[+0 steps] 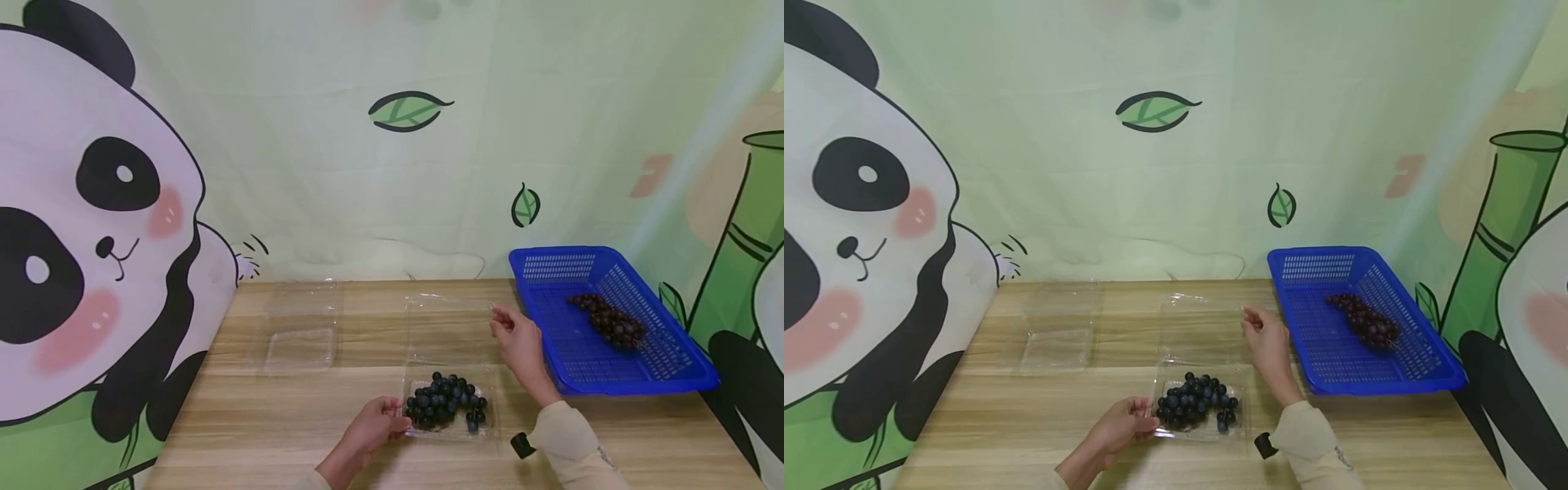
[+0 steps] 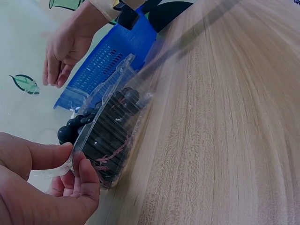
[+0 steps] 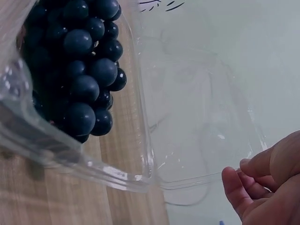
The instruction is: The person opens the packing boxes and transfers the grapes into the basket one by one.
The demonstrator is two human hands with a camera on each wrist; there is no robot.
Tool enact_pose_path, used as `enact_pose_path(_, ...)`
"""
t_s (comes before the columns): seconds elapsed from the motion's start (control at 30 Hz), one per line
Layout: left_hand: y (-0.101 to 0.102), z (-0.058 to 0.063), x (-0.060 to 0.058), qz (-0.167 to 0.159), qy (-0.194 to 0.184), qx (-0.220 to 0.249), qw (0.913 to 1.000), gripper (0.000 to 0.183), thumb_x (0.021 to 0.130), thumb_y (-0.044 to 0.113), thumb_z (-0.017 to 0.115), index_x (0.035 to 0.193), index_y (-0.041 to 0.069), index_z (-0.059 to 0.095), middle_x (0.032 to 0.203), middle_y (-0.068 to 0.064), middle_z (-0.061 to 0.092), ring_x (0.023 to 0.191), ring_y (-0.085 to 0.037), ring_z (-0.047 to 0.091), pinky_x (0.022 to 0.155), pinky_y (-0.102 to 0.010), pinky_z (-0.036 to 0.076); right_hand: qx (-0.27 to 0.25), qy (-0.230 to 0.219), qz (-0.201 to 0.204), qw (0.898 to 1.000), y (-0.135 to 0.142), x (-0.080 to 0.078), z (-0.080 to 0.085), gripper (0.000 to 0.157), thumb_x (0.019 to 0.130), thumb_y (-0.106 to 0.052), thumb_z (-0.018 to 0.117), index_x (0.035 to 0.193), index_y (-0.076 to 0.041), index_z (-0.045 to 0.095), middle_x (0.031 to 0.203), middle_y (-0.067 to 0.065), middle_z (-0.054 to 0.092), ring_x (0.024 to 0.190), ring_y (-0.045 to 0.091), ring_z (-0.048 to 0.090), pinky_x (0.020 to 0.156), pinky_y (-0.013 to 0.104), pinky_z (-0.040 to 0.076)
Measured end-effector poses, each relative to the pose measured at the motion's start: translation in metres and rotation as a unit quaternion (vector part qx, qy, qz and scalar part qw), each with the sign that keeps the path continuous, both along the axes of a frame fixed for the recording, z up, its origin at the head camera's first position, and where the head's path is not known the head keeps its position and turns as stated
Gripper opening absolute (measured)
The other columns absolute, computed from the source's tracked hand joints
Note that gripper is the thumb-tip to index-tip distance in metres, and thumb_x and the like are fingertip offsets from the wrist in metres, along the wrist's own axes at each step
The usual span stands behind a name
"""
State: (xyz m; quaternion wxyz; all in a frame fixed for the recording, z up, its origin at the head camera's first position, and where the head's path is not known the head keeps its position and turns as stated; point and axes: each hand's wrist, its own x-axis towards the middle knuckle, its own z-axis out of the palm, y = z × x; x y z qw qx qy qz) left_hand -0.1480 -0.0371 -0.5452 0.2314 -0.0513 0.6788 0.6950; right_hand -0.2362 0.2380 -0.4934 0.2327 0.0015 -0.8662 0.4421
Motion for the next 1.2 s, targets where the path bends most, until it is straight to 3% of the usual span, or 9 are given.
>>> enact_pose_path(0.3,0.002,-0.002,0.002,0.011,-0.004,0.002,0.9999,0.027,0.092,-0.010,0.064,0.116,-0.012,0.050,0.089,-0.006,0.055,0.077,-0.016,0.059,0.072,-0.029,0.054,-0.035,-0.078,0.005,0.996,0.002,-0.008,-0.013,0.018,0.090,0.008,0.068,0.107,0.013,0.071,0.093,0.024,0.073,0.075,0.024,0.071,0.062,0.011,0.046)
enact_pose_path(0.5,0.001,0.002,0.003,0.012,-0.014,0.002,0.9998,0.025,0.093,-0.010,0.063,0.115,-0.010,0.050,0.088,-0.006,0.053,0.077,-0.016,0.059,0.073,-0.030,0.055,0.013,-0.113,0.010,0.993,0.005,-0.009,-0.024,0.020,0.091,0.000,0.071,0.108,0.009,0.074,0.092,0.018,0.075,0.080,0.024,0.069,0.064,0.022,0.049)
enact_pose_path(0.67,0.001,0.003,0.004,0.006,-0.017,0.000,0.9998,0.022,0.094,-0.008,0.064,0.109,-0.005,0.049,0.085,-0.004,0.052,0.076,-0.017,0.060,0.073,-0.031,0.054,0.044,-0.116,0.016,0.992,0.008,-0.010,-0.034,0.020,0.089,-0.003,0.074,0.107,0.007,0.076,0.095,0.018,0.076,0.086,0.028,0.070,0.071,0.031,0.052)
enact_pose_path(0.9,0.000,0.000,0.005,0.011,-0.009,0.001,0.9999,0.025,0.094,-0.007,0.064,0.112,-0.007,0.048,0.086,-0.005,0.052,0.078,-0.019,0.061,0.075,-0.033,0.054,0.048,-0.129,0.019,0.990,0.009,-0.011,-0.041,0.021,0.091,-0.006,0.074,0.109,0.004,0.077,0.091,0.015,0.076,0.083,0.024,0.068,0.075,0.035,0.053)
enact_pose_path(1.1,0.000,-0.001,0.004,0.014,-0.020,-0.003,0.9997,0.030,0.094,-0.006,0.065,0.119,-0.009,0.047,0.090,-0.008,0.053,0.083,-0.021,0.062,0.077,-0.034,0.054,-0.003,-0.174,0.038,0.984,0.008,-0.012,-0.051,0.020,0.096,-0.003,0.068,0.109,0.010,0.075,0.082,0.015,0.073,0.068,0.012,0.061,0.060,0.024,0.047)
enact_pose_path(1.2,0.000,0.001,0.004,0.011,-0.029,-0.005,0.9995,0.031,0.095,-0.004,0.065,0.120,-0.008,0.047,0.091,-0.008,0.053,0.084,-0.022,0.063,0.076,-0.034,0.053,-0.017,-0.183,0.048,0.982,0.008,-0.012,-0.055,0.015,0.097,-0.002,0.066,0.098,0.010,0.075,0.071,0.009,0.067,0.061,0.008,0.051,0.055,0.021,0.039)
